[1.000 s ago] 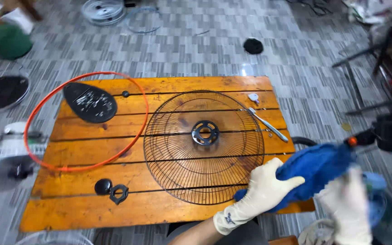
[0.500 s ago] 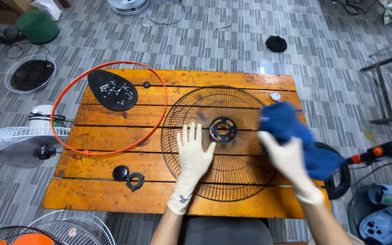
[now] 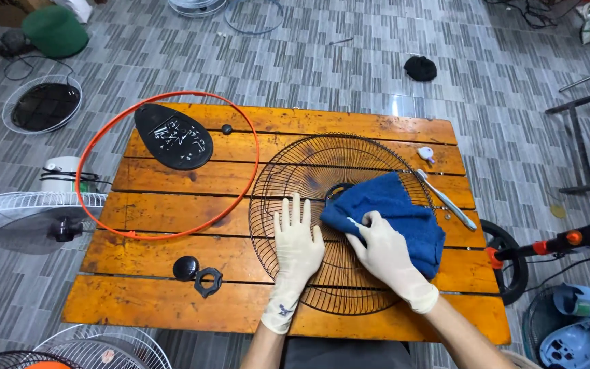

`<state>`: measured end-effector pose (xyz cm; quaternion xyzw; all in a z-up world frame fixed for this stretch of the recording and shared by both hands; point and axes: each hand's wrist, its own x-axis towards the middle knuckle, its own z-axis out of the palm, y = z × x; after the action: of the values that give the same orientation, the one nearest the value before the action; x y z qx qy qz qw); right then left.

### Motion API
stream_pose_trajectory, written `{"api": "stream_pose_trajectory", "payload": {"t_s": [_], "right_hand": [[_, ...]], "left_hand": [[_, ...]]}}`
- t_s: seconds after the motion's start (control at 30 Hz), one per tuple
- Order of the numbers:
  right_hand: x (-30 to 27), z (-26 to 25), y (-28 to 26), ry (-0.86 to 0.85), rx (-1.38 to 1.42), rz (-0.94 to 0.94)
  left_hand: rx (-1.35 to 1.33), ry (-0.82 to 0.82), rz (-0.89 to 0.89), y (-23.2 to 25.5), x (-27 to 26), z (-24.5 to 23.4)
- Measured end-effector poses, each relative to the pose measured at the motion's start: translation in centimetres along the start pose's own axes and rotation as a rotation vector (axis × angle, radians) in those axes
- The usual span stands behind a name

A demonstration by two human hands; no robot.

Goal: Cleaning the center hub of a fan grill using a toothbrush and a cloth

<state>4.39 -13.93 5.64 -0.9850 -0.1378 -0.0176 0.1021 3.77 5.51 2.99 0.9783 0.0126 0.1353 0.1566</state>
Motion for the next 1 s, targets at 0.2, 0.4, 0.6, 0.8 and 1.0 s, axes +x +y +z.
{"api": "stream_pose_trajectory", "payload": {"t_s": [0.2, 0.4, 0.6, 0.8, 1.0], "right_hand": [[4.0, 1.0, -3.4, 0.146, -0.073, -0.148], [2.8, 0.2, -2.2, 0.098, 0.011, -0.178], [-1.4, -4.0, 0.2, -0.085, -0.204, 0.009], [0.9, -1.2, 1.5, 0.076, -0.24, 0.069], [2.4, 0.8, -2.0, 0.036, -0.038, -0.187]], "left_hand": [[0.032, -0.003, 0.017, -0.1, -0.2, 0.4], [0.024, -0.032, -0.012, 0.1, 0.2, -0.2], [0.026, -0.024, -0.01, 0.3, 0.2, -0.7], [0.047, -0.049, -0.003, 0.2, 0.1, -0.2], [0.045, -0.013, 0.016, 0.1, 0.0, 0.0]]}}
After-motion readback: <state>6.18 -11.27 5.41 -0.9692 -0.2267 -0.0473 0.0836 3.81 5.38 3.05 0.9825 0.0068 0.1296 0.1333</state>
